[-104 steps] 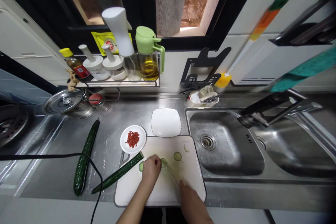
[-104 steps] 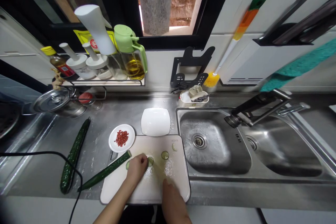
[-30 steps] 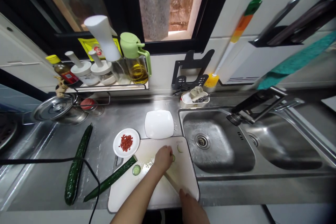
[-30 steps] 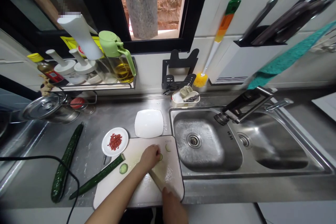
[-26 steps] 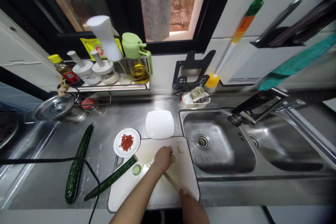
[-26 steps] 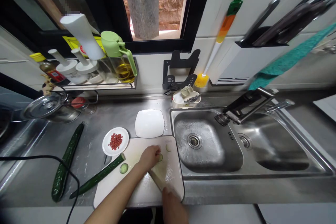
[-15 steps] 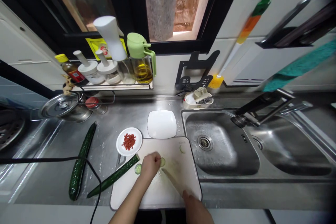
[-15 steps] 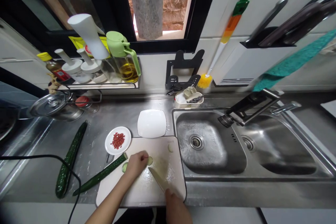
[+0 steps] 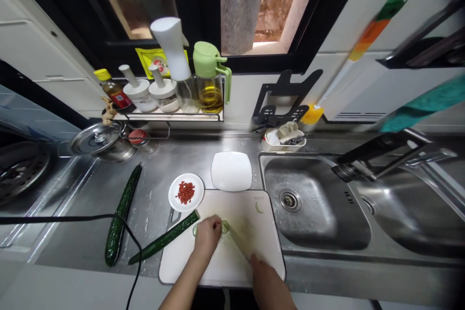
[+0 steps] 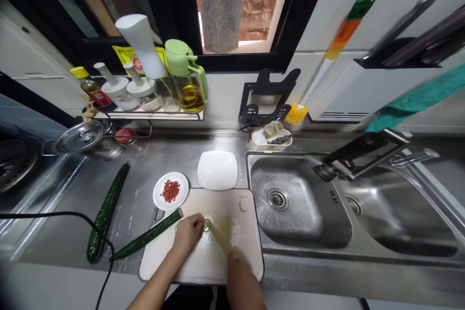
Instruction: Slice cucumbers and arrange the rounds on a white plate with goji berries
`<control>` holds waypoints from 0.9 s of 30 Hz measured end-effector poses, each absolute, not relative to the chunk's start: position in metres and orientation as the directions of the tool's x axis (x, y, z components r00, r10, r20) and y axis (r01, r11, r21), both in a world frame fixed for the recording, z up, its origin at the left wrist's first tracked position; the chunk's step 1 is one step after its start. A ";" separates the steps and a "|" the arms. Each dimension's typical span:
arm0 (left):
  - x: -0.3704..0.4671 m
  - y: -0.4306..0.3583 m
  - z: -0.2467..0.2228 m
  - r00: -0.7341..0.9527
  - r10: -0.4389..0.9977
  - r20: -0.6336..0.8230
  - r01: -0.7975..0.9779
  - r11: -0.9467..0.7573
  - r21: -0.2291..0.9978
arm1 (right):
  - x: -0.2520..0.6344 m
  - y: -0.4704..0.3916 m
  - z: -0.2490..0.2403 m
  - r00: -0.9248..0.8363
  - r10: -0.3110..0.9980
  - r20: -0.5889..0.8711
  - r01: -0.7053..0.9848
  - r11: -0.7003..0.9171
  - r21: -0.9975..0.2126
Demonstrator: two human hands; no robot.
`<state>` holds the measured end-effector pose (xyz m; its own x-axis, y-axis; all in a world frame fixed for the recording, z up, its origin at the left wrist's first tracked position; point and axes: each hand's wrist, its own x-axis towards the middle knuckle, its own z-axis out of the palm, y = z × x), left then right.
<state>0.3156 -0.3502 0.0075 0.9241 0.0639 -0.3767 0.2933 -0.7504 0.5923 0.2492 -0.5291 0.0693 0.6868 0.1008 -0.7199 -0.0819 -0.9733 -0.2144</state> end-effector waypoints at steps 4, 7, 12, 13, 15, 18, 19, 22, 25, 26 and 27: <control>0.317 -0.350 0.007 0.915 0.099 -0.391 0.325 -0.756 0.568 | 0.250 -0.526 0.067 0.693 0.106 -0.713 -0.066 -0.976 -0.209; 0.319 -0.351 0.009 0.903 0.112 -0.414 0.345 -0.764 0.546 | 0.250 -0.525 0.066 0.714 0.097 -0.693 -0.069 -0.976 -0.208; 0.320 -0.351 0.008 0.897 0.106 -0.430 0.339 -0.789 0.513 | 0.252 -0.523 0.070 0.696 0.105 -0.710 -0.072 -0.974 -0.215; 0.320 -0.351 0.008 0.896 0.104 -0.432 0.338 -0.790 0.512 | 0.253 -0.522 0.071 0.694 0.105 -0.713 -0.074 -0.974 -0.215; 0.320 -0.352 0.008 0.890 0.107 -0.443 0.347 -0.789 0.507 | 0.253 -0.521 0.071 0.691 0.101 -0.716 -0.079 -0.974 -0.214; 0.322 -0.352 0.009 0.885 0.110 -0.452 0.354 -0.790 0.501 | 0.254 -0.520 0.068 0.684 0.103 -0.722 -0.079 -0.974 -0.214; 0.322 -0.352 0.010 0.885 0.108 -0.452 0.352 -0.792 0.499 | 0.254 -0.520 0.067 0.680 0.107 -0.726 -0.079 -0.973 -0.217; 0.323 -0.352 0.011 0.884 0.108 -0.454 0.350 -0.796 0.493 | 0.254 -0.520 0.061 0.679 0.118 -0.725 -0.077 -0.970 -0.230; 0.323 -0.352 0.009 0.884 0.112 -0.453 0.354 -0.793 0.495 | 0.254 -0.520 0.059 0.691 0.115 -0.714 -0.082 -0.968 -0.236; 0.323 -0.352 0.009 0.885 0.113 -0.452 0.355 -0.792 0.497 | 0.254 -0.519 0.060 0.691 0.115 -0.713 -0.085 -0.968 -0.238; 0.322 -0.352 0.008 0.885 0.115 -0.452 0.357 -0.790 0.498 | 0.254 -0.519 0.060 0.691 0.115 -0.714 -0.087 -0.967 -0.240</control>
<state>0.3225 -0.3515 0.0082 0.8848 0.1146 -0.4516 0.3566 -0.7904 0.4981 0.2537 -0.5194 0.0604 0.6908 0.1152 -0.7138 -0.0867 -0.9669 -0.2400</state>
